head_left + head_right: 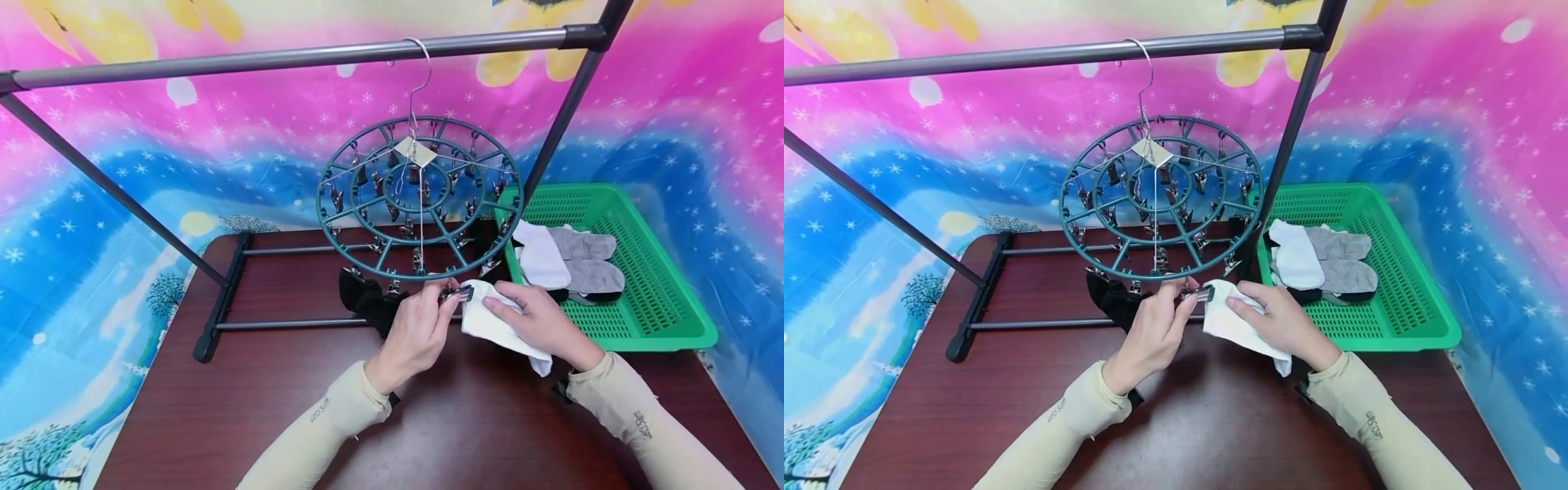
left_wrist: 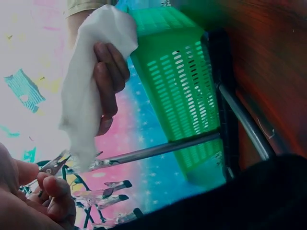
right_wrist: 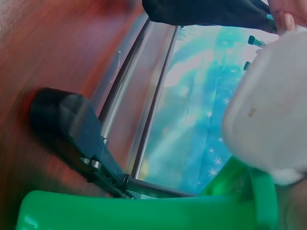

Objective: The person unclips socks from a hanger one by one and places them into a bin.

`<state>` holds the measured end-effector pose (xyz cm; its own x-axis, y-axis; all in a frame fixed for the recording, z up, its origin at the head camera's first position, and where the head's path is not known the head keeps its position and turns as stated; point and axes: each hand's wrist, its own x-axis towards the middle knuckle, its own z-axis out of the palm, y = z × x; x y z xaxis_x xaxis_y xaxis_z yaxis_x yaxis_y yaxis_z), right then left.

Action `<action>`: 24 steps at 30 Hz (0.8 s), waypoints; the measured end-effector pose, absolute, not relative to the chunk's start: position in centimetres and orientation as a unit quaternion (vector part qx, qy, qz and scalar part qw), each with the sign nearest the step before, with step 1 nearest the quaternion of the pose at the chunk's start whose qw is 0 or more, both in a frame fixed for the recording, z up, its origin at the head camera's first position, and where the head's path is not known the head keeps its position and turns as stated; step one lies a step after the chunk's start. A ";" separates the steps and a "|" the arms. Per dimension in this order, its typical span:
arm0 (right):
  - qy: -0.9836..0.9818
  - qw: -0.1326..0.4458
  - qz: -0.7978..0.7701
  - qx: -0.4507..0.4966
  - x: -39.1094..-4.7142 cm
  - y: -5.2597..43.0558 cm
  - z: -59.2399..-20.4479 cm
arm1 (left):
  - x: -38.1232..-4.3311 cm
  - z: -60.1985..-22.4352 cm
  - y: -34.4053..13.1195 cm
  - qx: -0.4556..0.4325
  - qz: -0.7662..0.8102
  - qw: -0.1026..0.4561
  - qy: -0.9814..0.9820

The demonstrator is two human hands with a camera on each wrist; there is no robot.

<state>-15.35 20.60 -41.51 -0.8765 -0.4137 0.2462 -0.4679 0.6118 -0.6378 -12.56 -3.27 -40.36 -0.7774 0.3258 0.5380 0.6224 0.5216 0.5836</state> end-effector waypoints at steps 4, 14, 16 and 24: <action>-0.897 0.035 0.365 0.246 -15.3 20.9 -41.5 | -12.7 -40.3 -3.5 -0.263 -0.408 0.201 -0.851; -0.900 0.024 0.384 0.207 -15.3 23.3 -38.9 | -12.6 -40.6 -4.0 -0.260 -0.415 0.224 -0.843; -0.903 0.031 0.383 0.194 -15.9 24.4 -38.2 | -12.7 -40.7 -4.1 -0.262 -0.417 0.228 -0.840; -0.912 0.045 0.399 0.080 -19.6 29.1 -35.7 | -12.6 -40.5 -4.4 -0.262 -0.424 0.222 -0.838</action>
<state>-19.56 29.11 -35.72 -0.9830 -0.1108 0.1466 -0.1829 0.6684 -0.7209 -12.60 -4.40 -40.52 -0.7639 0.2504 0.5948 0.6277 0.5024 0.5946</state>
